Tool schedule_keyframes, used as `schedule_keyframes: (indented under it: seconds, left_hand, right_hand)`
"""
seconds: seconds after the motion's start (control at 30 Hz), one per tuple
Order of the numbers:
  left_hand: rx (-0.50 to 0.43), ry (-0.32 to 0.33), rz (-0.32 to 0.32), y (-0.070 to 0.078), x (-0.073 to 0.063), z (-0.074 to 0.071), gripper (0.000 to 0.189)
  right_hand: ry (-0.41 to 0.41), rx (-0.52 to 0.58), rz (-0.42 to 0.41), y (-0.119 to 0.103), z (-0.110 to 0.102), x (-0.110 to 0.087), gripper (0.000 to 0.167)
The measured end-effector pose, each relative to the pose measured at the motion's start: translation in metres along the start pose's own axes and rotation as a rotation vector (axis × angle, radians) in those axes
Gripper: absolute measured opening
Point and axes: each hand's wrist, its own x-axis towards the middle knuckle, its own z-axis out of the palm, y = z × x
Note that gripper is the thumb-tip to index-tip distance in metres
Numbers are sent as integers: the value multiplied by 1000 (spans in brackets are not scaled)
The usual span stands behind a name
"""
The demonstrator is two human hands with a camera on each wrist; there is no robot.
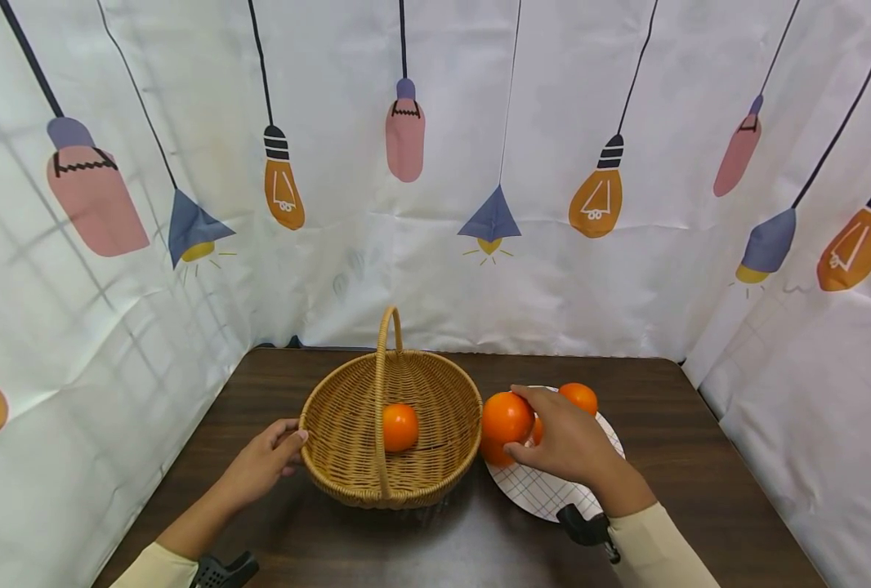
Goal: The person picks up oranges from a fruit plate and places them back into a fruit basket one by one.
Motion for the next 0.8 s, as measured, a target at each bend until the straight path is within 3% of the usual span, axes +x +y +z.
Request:
schedule_keyframes:
  seconds: [0.27,0.8]
  left_hand:
    - [-7,-10,26,1,-1,0,53]
    - [-5,6,9,1,-1,1,51]
  right_hand:
    - [-5,24,6,-7,0,6,84]
    - [19,15,-50,-24,4,23,86]
